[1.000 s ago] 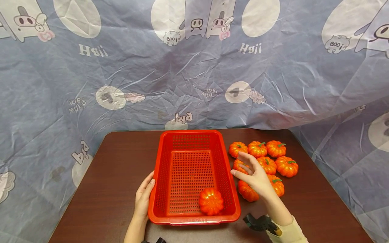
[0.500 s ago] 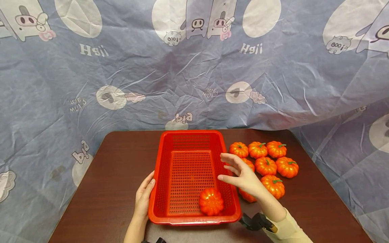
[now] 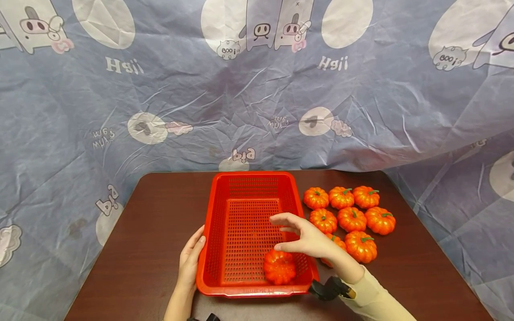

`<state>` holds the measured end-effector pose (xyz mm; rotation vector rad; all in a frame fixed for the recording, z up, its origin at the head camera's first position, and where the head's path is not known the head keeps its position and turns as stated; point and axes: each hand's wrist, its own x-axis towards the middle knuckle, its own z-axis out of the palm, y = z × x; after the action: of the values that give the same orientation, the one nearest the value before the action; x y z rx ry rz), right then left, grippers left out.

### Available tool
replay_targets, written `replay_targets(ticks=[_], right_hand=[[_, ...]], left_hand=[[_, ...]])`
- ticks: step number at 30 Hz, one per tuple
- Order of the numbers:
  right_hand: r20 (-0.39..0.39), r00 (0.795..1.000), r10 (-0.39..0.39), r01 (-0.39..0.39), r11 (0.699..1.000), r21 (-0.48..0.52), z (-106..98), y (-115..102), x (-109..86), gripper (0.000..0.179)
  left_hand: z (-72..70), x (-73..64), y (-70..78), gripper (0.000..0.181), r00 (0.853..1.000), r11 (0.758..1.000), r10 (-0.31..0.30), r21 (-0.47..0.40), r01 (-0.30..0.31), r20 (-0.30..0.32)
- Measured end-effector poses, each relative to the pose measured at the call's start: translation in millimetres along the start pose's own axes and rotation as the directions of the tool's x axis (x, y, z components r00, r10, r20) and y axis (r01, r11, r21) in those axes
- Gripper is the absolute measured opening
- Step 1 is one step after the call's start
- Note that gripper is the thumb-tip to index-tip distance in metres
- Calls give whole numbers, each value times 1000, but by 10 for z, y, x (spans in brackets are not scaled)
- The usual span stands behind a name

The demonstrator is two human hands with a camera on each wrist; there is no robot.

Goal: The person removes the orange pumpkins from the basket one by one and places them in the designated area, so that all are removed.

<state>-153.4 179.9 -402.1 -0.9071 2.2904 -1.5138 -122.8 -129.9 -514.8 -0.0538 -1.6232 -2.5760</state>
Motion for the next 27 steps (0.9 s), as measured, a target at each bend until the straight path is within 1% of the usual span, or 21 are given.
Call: replay_targets(ticks=[3,5,7,10,15,17,21,24,27], right_hand=[[113,993,-25,29,999,-31,-3,67,48,58],[188,981,-47,54,998,-31,-3,116,72,58],[243,968,-65,68,998,-6,-1,155,87,59],[294,952,-88,83,996,30,2,206,107,60],[350,930,-110,91,993,71,15,288,148,59],[374,921,-109,92,994,63,23,321,166,58],[425,900,-93,103,995,-1,33,362,209,58],[478,875,-70,94,995,-26,27,381,251,57],[539,842,-30,30,1000,8,9,405,300,58]], left_hand=[[0,3,-4,44,1000,1000,-1,1,1,-3],[0,5,-8,44,1000,1000,-2,2,2,-3],[-1,6,-12,44,1000,1000,-3,4,3,-2],[0,8,-15,44,1000,1000,-2,4,2,2],[2,11,-11,45,1000,1000,3,-4,-3,6],[2,12,-8,45,1000,1000,5,-6,-4,7],[1,10,-2,45,1000,1000,8,-5,-8,8],[-1,7,-2,45,1000,1000,9,-4,-9,7],[0,2,-4,45,1000,1000,7,-2,-7,4]])
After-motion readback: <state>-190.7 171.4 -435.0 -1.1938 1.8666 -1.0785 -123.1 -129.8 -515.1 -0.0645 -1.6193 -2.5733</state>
